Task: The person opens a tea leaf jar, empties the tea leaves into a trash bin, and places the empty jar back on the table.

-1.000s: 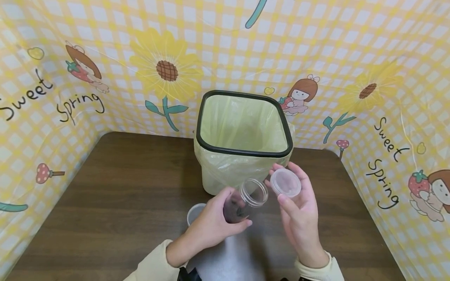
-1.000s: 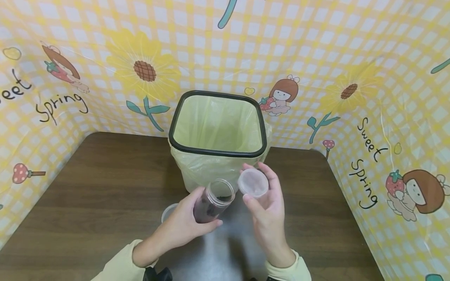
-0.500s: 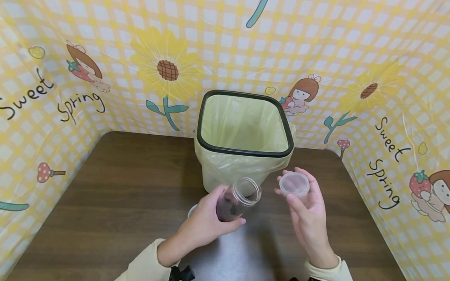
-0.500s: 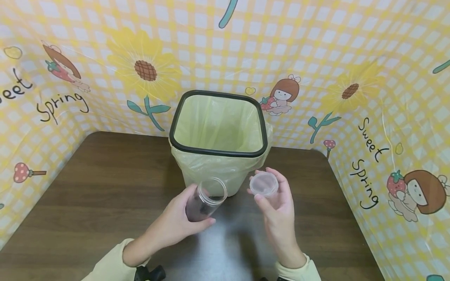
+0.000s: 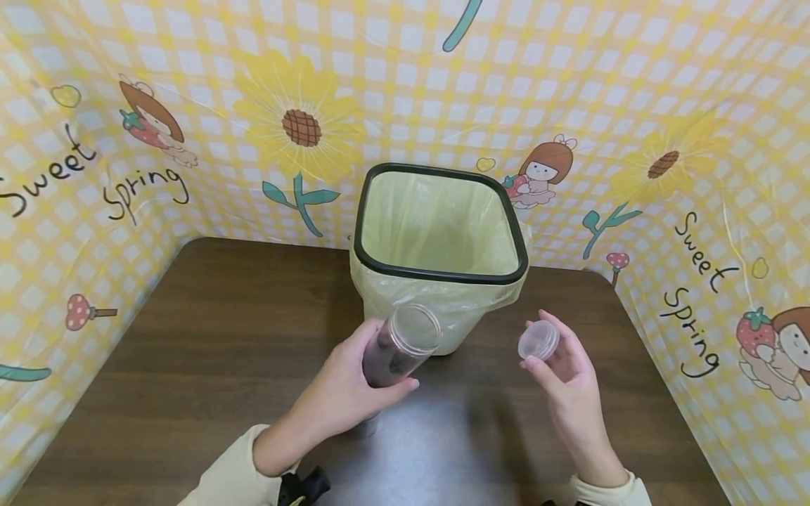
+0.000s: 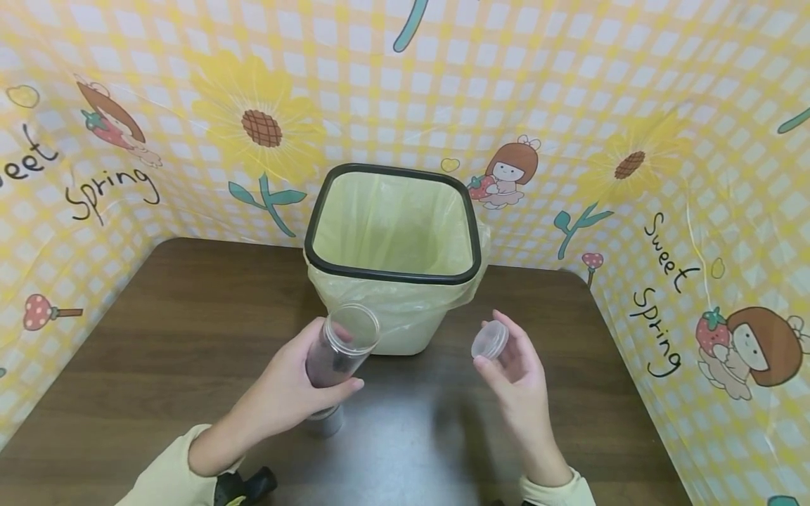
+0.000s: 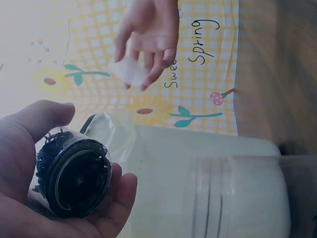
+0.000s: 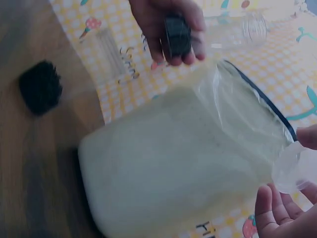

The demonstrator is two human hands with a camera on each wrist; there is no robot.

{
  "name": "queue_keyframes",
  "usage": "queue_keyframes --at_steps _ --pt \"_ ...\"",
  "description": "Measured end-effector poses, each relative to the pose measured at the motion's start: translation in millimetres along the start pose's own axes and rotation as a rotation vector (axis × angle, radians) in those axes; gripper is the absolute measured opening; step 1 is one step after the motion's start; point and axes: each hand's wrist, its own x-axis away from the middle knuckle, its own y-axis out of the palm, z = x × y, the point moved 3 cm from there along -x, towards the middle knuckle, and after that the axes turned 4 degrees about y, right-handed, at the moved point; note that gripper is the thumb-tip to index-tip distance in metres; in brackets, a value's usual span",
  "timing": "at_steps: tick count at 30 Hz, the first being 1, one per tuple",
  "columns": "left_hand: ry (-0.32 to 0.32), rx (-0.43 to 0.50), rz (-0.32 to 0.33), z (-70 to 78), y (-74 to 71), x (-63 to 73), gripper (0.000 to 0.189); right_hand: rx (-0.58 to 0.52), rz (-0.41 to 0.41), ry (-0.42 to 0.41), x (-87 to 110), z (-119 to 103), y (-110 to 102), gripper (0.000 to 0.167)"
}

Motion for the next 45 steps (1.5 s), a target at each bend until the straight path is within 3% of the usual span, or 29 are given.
queue_keyframes --at_steps 8,15,23,32,37,45 --pt "-0.002 0.003 0.020 -0.7 -16.0 3.0 0.053 0.231 0.056 0.096 0.4 6 -12 0.061" --pt "-0.024 -0.039 0.063 -2.2 -34.3 6.1 0.055 0.437 0.053 0.138 2.8 16 -25 0.059" --pt "-0.012 -0.079 0.110 -7.2 -52.0 10.1 0.050 0.576 0.070 0.141 4.6 28 -37 0.058" --pt "-0.087 -0.178 0.154 -25.1 -70.4 19.8 0.055 0.720 0.055 0.236 8.1 43 -52 0.060" --pt "-0.092 -0.214 0.192 -33.5 -80.5 27.6 0.055 0.767 0.040 0.233 10.5 50 -58 0.058" --pt "-0.090 -0.228 0.223 -42.1 -90.6 38.5 0.054 0.931 0.018 0.216 14.9 66 -70 0.059"
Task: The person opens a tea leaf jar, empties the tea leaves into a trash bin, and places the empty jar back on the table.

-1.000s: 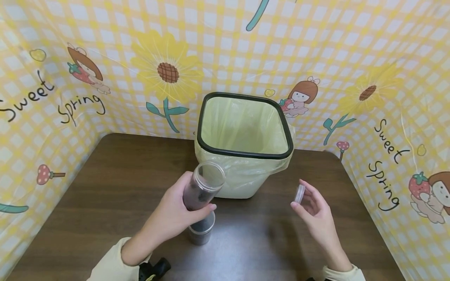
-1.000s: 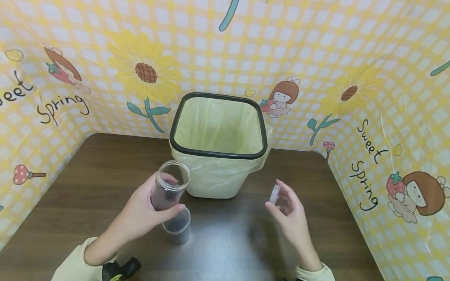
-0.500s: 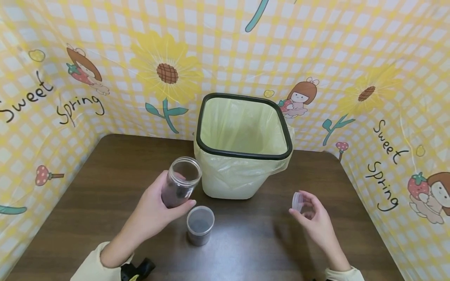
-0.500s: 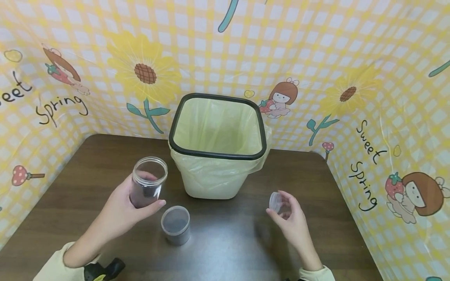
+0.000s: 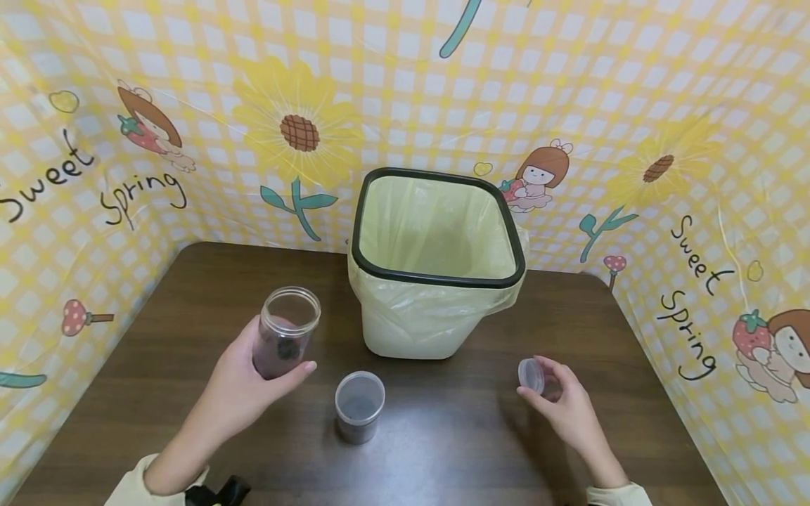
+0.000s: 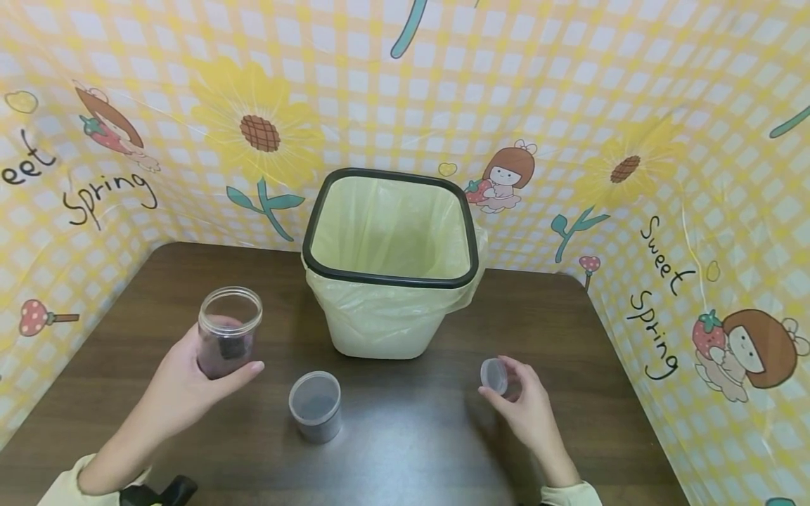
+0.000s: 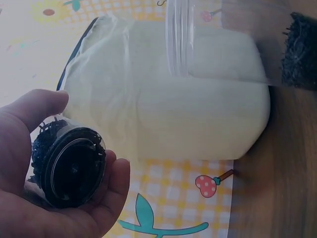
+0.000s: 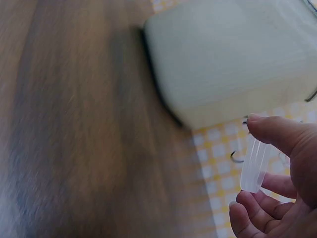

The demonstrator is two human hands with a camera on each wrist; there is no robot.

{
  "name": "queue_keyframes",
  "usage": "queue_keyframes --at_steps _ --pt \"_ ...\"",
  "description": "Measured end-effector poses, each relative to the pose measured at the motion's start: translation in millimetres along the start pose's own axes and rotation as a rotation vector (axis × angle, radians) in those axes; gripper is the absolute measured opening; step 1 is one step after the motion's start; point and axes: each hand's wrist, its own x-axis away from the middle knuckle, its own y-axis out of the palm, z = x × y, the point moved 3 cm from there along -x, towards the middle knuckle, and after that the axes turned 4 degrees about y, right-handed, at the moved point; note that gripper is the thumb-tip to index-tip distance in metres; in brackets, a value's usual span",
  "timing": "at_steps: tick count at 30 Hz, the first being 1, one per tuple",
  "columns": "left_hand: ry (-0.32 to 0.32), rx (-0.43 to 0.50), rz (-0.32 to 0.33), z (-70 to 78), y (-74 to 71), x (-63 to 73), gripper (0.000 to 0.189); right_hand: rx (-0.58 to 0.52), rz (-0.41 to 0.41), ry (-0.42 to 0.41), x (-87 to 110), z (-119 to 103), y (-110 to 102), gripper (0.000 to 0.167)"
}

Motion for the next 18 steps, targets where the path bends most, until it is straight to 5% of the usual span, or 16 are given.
queue_keyframes --at_steps 12,18 --pt "-0.012 -0.019 -0.007 -6.7 -2.0 2.2 0.059 0.140 0.005 -0.050 2.7 27 5 0.062" --pt "-0.033 -0.028 -0.025 -8.1 -0.8 3.4 0.061 0.171 -0.032 0.044 0.9 46 4 0.064"
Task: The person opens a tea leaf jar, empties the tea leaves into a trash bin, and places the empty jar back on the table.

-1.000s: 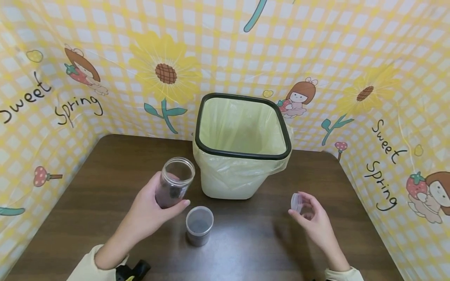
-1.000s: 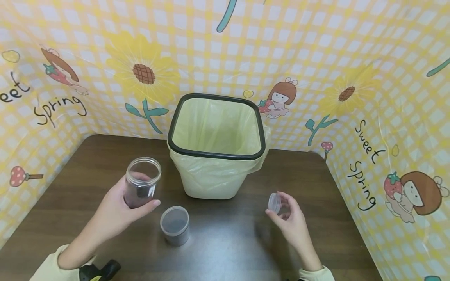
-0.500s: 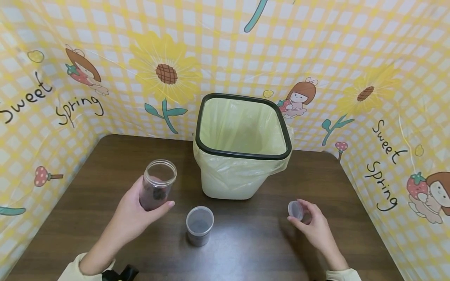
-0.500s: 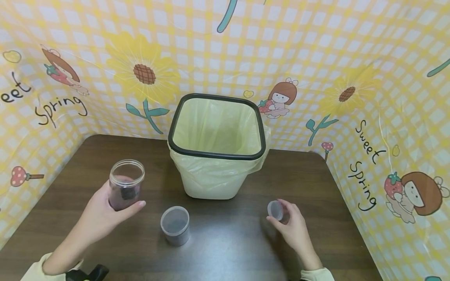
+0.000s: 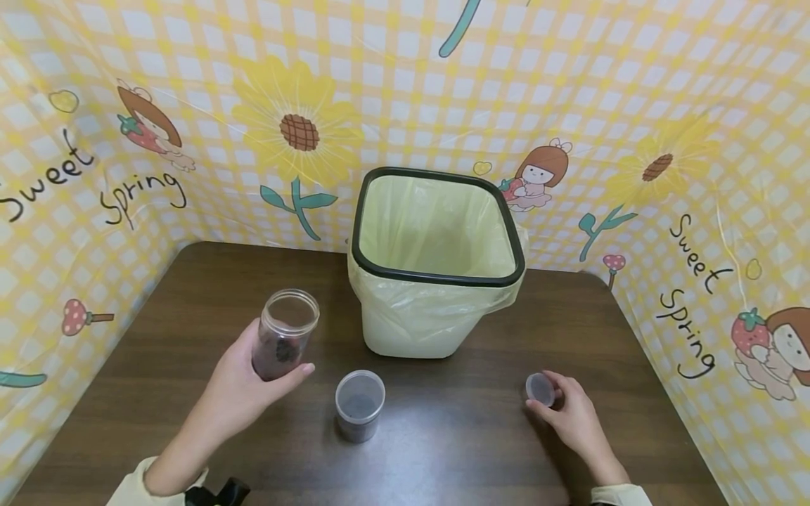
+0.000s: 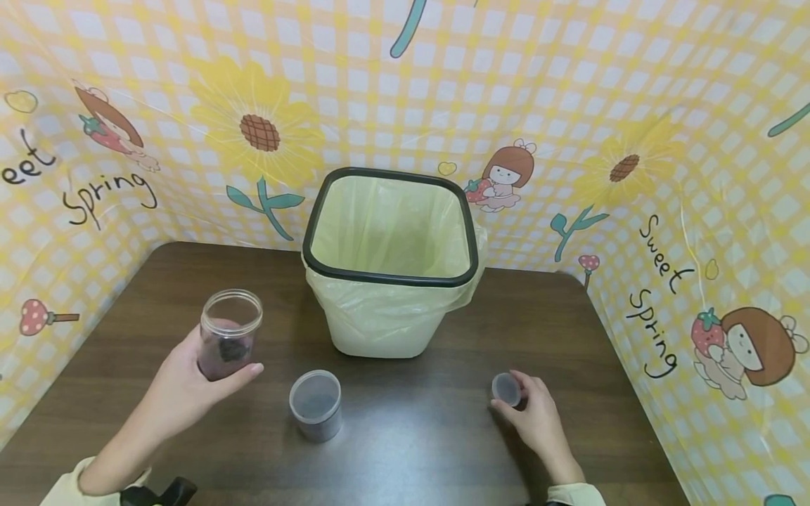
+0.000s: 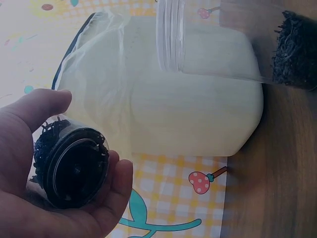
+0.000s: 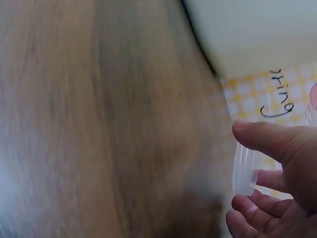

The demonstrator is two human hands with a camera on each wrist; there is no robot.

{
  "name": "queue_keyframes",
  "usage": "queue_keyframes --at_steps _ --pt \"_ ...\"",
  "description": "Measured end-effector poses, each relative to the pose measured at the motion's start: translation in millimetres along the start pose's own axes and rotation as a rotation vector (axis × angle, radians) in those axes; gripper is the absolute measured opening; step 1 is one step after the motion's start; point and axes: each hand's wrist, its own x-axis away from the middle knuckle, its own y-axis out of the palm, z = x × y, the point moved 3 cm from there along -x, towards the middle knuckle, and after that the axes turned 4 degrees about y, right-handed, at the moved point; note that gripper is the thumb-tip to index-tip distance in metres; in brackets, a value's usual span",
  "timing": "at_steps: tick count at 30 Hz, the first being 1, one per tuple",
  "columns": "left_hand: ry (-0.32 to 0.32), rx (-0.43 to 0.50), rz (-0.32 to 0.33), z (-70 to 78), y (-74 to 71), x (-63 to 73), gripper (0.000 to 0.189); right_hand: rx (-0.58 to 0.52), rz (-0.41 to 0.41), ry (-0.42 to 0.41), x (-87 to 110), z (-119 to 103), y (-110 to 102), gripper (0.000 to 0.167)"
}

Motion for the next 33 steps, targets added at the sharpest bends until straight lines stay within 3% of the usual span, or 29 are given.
queue_keyframes --at_steps 6,33 --pt "-0.001 0.001 0.002 -0.4 -0.1 -0.6 0.059 0.016 -0.005 0.042 0.3 8.8 -1.9 0.065" --pt "-0.016 0.012 0.014 -9.3 1.6 3.3 0.046 0.075 0.045 -0.012 1.6 7.5 5.4 0.065"
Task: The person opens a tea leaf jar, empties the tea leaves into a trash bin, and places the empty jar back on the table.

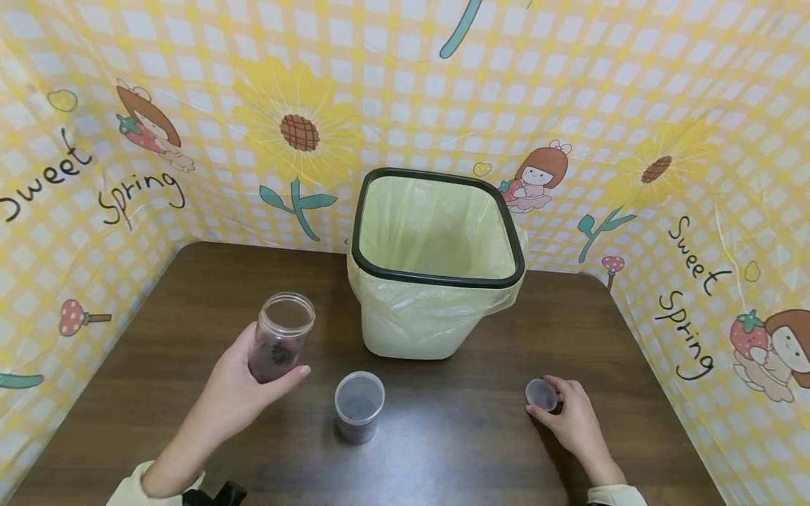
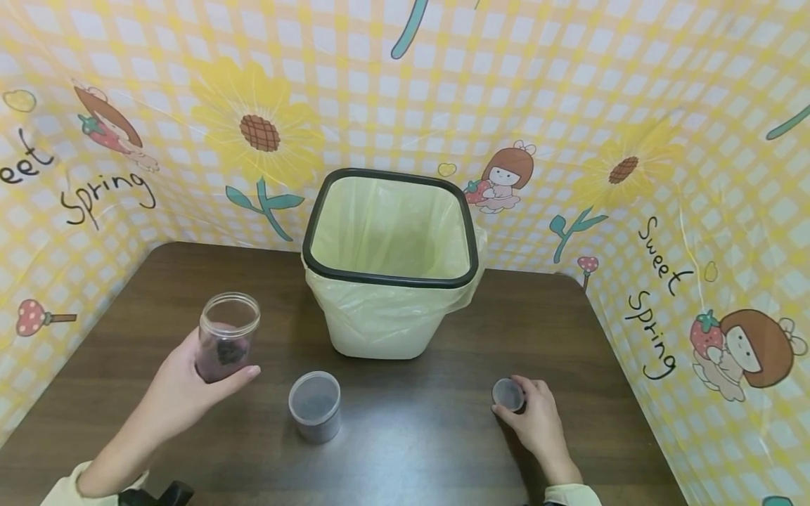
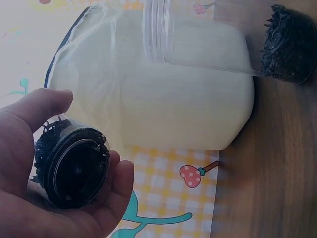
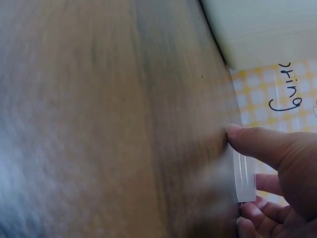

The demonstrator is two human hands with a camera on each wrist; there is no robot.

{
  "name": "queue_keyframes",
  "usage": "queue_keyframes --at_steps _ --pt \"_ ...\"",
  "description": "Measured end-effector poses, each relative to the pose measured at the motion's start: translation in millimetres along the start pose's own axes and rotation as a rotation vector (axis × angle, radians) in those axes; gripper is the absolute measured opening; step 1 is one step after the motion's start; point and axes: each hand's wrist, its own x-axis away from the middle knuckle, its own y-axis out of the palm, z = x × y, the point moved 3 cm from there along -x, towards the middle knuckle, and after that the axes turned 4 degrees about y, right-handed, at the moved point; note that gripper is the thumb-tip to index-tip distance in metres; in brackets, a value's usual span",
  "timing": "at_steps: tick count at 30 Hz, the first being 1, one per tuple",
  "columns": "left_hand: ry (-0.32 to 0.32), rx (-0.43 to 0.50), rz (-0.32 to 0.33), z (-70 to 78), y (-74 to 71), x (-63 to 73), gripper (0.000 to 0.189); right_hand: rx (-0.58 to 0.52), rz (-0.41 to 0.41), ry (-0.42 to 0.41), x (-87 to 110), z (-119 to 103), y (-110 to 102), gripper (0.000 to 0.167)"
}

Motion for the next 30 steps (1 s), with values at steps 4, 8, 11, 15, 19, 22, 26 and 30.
queue_keyframes --at_steps 4,8,11,15,19,22,26,30 --pt "0.007 0.012 0.008 -1.4 -0.4 -1.2 0.043 0.012 0.007 -0.011 0.2 0.4 0.5 0.064" --pt "0.012 0.022 0.012 -2.1 -1.7 -3.0 0.044 0.018 0.007 -0.013 0.1 1.1 1.2 0.064" --pt "0.002 0.023 0.007 -1.8 -3.6 -3.9 0.046 0.015 0.004 -0.012 0.2 1.3 1.6 0.065" --pt "-0.012 0.016 0.002 -1.9 -4.7 -4.6 0.049 0.008 0.002 -0.012 0.8 0.8 1.6 0.066" --pt "-0.022 0.005 0.007 -3.0 -4.7 -4.9 0.048 -0.001 0.007 -0.012 1.2 -0.4 1.2 0.066" --pt "-0.020 0.004 0.013 -3.6 -4.5 -5.1 0.045 -0.006 0.013 -0.006 1.0 -1.5 0.8 0.063" --pt "-0.013 0.011 0.018 -3.9 -4.0 -5.9 0.046 -0.008 0.010 0.007 0.6 -2.3 0.2 0.058" --pt "-0.016 0.009 0.019 -4.2 -4.2 -6.0 0.047 -0.014 -0.005 0.030 0.5 -2.2 -0.4 0.055"
